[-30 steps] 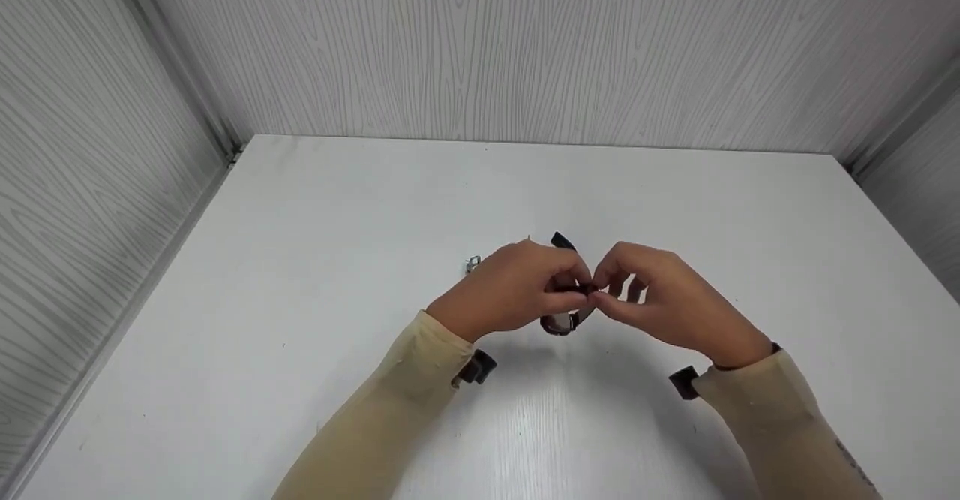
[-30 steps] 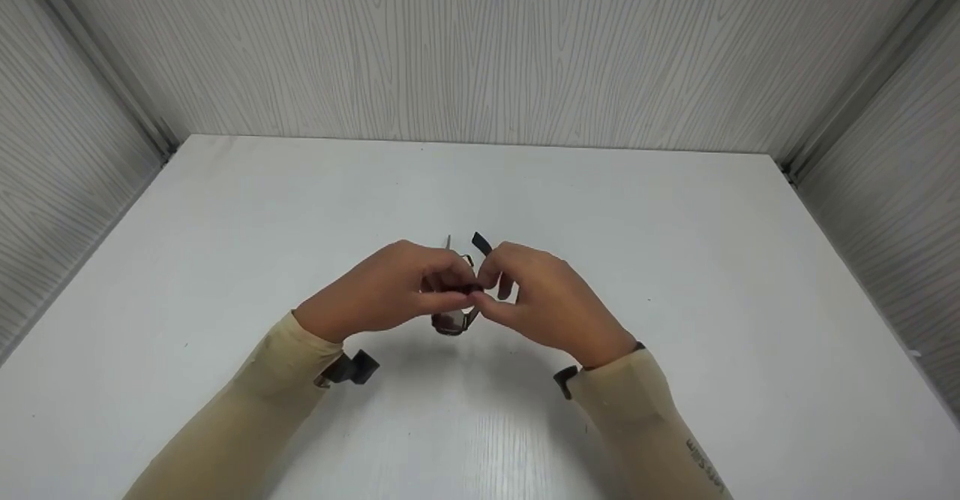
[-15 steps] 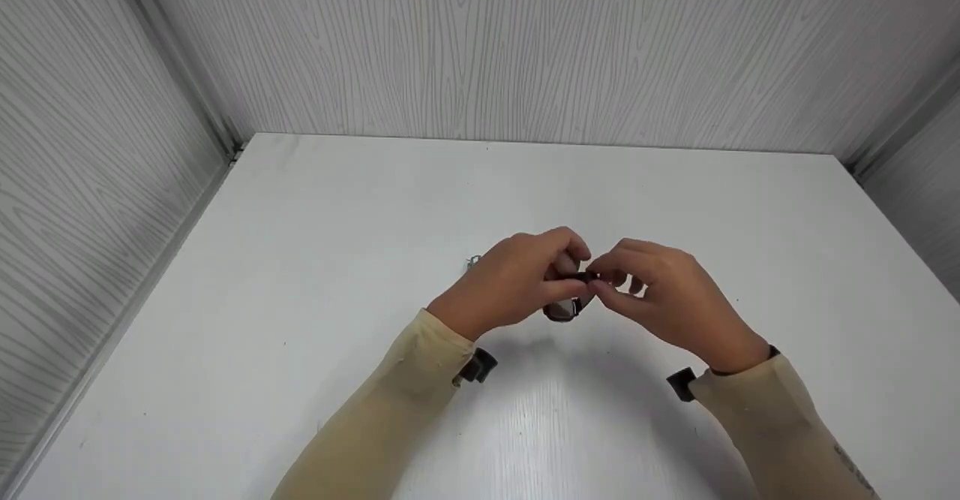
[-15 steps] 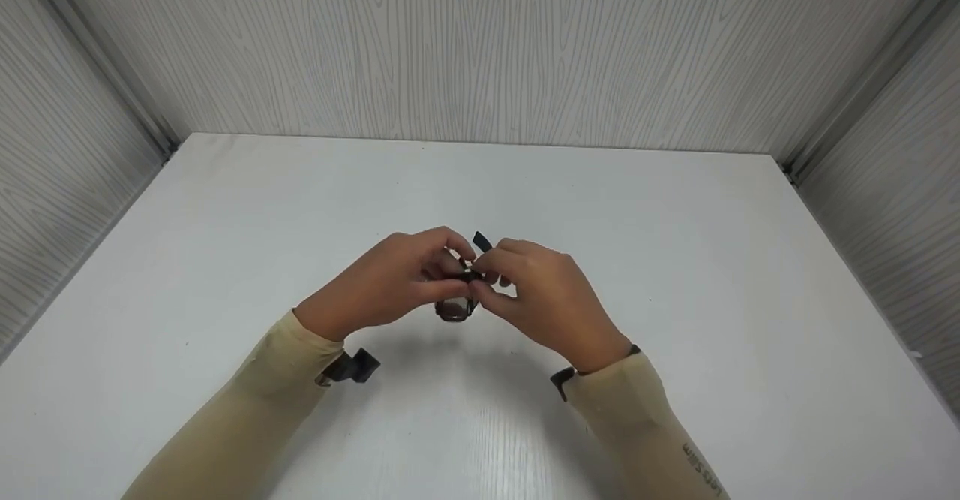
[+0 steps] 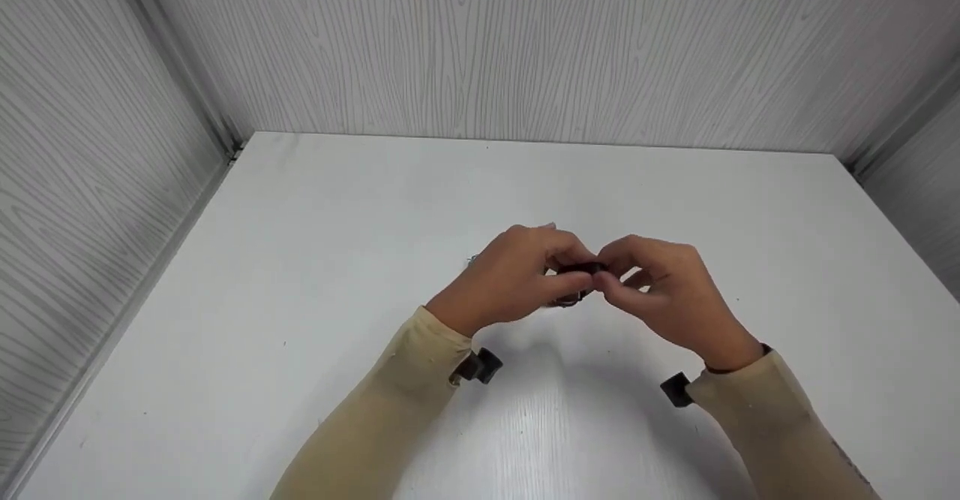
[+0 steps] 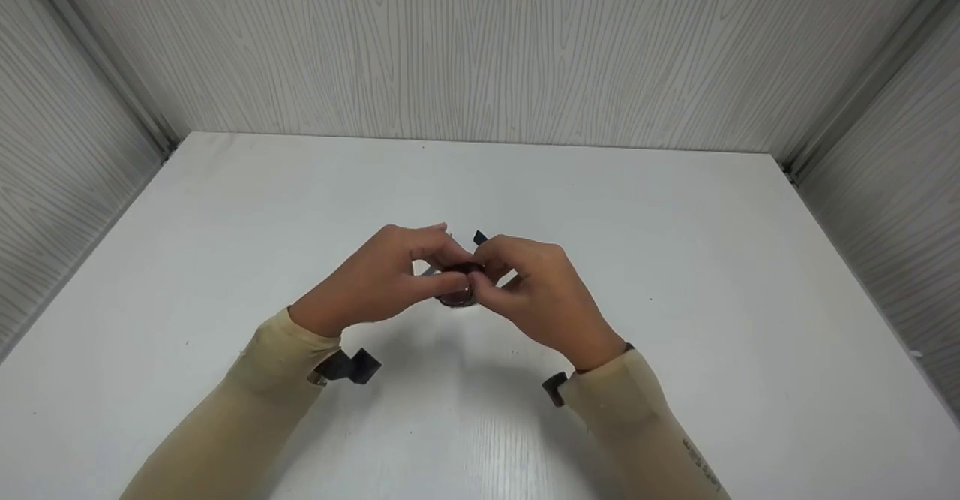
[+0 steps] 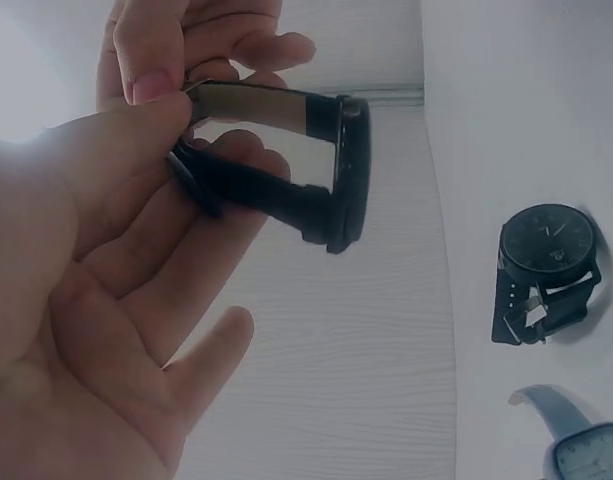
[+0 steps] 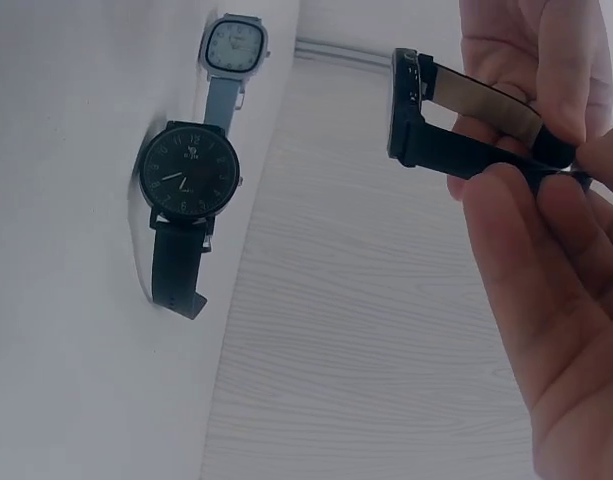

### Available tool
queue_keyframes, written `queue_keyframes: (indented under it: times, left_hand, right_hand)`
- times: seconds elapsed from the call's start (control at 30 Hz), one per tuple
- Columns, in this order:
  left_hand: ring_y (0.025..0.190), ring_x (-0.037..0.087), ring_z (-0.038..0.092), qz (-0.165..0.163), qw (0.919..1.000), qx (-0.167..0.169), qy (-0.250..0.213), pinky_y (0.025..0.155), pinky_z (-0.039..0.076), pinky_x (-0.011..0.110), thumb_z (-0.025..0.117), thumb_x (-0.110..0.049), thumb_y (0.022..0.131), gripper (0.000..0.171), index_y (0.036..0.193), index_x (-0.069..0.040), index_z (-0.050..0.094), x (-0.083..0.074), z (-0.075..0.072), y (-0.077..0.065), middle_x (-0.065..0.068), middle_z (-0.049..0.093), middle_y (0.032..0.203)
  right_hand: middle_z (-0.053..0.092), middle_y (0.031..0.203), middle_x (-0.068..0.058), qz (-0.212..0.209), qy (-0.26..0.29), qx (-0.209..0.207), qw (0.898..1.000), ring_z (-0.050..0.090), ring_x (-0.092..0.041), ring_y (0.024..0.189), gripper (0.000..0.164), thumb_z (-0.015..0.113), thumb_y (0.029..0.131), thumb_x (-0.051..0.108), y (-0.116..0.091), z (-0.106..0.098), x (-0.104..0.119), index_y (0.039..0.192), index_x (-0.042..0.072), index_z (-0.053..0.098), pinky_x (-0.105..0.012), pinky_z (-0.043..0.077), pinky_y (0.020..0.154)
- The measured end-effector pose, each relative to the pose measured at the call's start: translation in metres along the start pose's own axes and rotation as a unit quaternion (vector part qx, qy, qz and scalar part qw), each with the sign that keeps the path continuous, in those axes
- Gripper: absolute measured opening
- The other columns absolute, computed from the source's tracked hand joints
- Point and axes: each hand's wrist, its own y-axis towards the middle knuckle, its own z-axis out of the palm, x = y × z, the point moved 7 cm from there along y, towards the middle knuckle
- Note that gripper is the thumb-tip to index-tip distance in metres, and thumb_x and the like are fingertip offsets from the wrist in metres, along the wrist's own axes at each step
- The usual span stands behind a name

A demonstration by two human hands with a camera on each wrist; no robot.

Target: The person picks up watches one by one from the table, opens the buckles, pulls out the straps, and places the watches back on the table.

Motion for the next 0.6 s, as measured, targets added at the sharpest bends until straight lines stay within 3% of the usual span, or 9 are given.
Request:
queue_keyframes:
  times: [0.2, 0.33, 0.47, 0.6]
  left_hand:
    - [0.082, 0.001, 0.068, -0.019, 0.9993, -0.002, -0.033, 0.081, 0.054, 0.023, 0.071, -0.021, 0.099, 0.016, 0.114, -0.014, 0.075, 0.0029, -0.0008, -0.0006, -0.014, 0.071, 0.096]
    - [0.080, 0.000, 0.068, -0.019, 0.9995, -0.004, -0.026, 0.081, 0.054, 0.023, 0.071, -0.024, 0.100, 0.015, 0.112, -0.017, 0.075, 0.0030, 0.0016, 0.0002, -0.013, 0.074, 0.094]
    - [0.081, -0.007, 0.066, -0.008, 0.9994, -0.015, 0.031, 0.079, 0.052, 0.022, 0.074, -0.028, 0.098, 0.014, 0.109, -0.020, 0.074, 0.0020, 0.0027, 0.0011, -0.017, 0.074, 0.090]
    - [0.083, -0.007, 0.064, -0.002, 0.9959, -0.019, 0.089, 0.077, 0.051, 0.023, 0.074, -0.025, 0.097, 0.010, 0.106, -0.021, 0.075, 0.0007, 0.0020, 0.0005, -0.017, 0.074, 0.089]
  right_hand:
    - [0.075, 0.088, 0.000, 0.005, 0.050, -0.004, 0.999, 0.072, -0.016, 0.077, 0.017, 0.071, 0.094, -0.005, 0.0006, 0.0025, -0.0026, 0.104, 0.008, 0.071, -0.026, 0.060, 0.071]
    - [0.074, 0.091, 0.005, 0.007, 0.021, -0.005, 1.000, 0.070, -0.013, 0.081, 0.017, 0.071, 0.094, -0.003, 0.0010, -0.0010, -0.0029, 0.102, 0.012, 0.072, -0.025, 0.059, 0.070]
    - [0.071, 0.097, 0.011, 0.014, -0.025, -0.001, 1.000, 0.067, -0.010, 0.089, 0.021, 0.071, 0.092, -0.003, 0.0016, -0.0048, -0.0022, 0.100, 0.016, 0.071, -0.026, 0.058, 0.071]
    - [0.069, 0.100, 0.014, 0.042, -0.038, 0.024, 0.998, 0.066, -0.009, 0.092, 0.022, 0.071, 0.092, -0.001, 0.0021, -0.0027, -0.0039, 0.103, 0.018, 0.069, -0.028, 0.059, 0.073]
